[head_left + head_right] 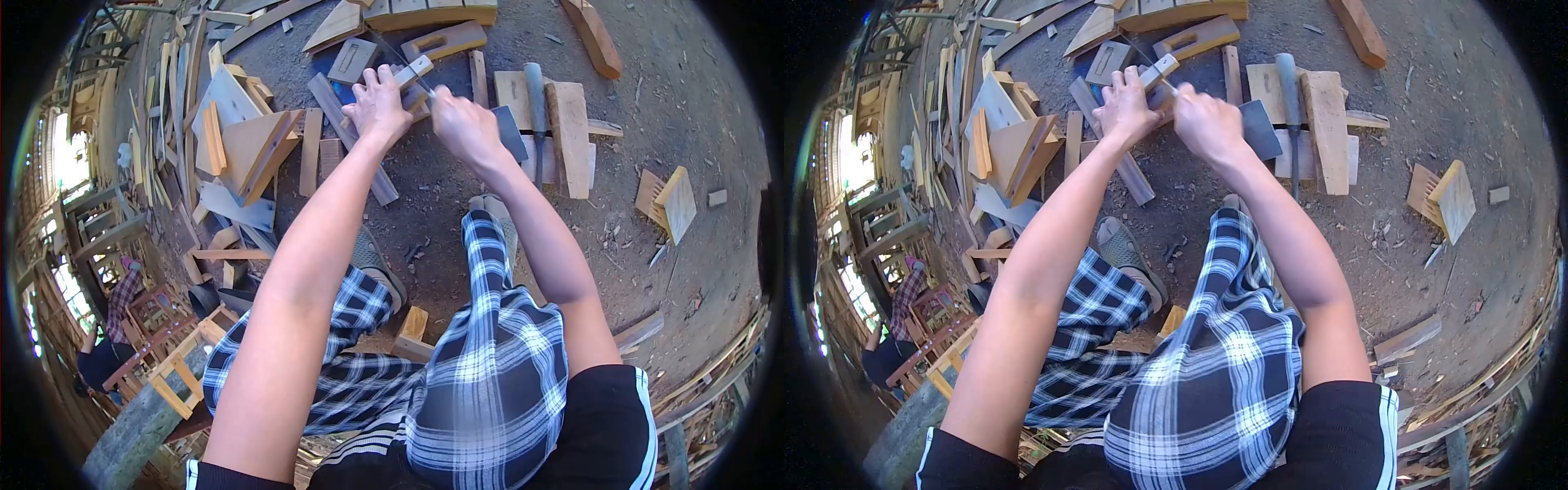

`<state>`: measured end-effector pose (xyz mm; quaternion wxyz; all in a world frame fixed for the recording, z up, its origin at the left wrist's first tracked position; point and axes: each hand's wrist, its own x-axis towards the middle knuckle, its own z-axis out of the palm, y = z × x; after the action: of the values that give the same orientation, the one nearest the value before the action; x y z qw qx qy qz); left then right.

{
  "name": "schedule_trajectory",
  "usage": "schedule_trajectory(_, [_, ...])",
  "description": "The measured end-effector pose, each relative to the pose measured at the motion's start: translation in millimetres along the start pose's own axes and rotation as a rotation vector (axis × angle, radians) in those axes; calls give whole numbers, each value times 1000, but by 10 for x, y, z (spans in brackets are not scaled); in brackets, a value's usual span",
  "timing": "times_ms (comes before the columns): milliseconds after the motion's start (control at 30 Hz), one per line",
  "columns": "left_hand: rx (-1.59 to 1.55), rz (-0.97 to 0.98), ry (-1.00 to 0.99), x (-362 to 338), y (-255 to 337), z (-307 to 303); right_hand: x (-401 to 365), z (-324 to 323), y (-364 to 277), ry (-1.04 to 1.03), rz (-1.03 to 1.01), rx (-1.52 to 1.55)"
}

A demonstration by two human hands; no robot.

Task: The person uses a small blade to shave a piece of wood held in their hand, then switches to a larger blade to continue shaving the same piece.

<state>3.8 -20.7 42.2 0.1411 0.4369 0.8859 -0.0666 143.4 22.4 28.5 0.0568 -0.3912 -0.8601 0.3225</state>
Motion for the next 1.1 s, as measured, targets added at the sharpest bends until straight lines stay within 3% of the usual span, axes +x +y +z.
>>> schedule_trajectory(233, [-36,20,60,-26,-8,23,-941,-304,163,-159,108,-8])
schedule_trajectory(400, [-31,-5,37,-29,17,-7,-196,-22,59,32,-18,5])
schedule_trajectory(500, [-23,5,32,-3,-5,12,36,21,20,16,-35,6])
schedule_trajectory(567, [-37,-1,41,-7,25,9,-160,-26,63,34,-43,15])
schedule_trajectory(733, [-21,9,56,-21,-2,33,-837,-203,149,-178,146,-2])
schedule_trajectory(1000, [-29,-8,25,-22,-11,2,59,38,11,13,-15,-24])
schedule_trajectory(1100, [-3,3,19,12,20,-24,-118,23,82,59,-45,-3])
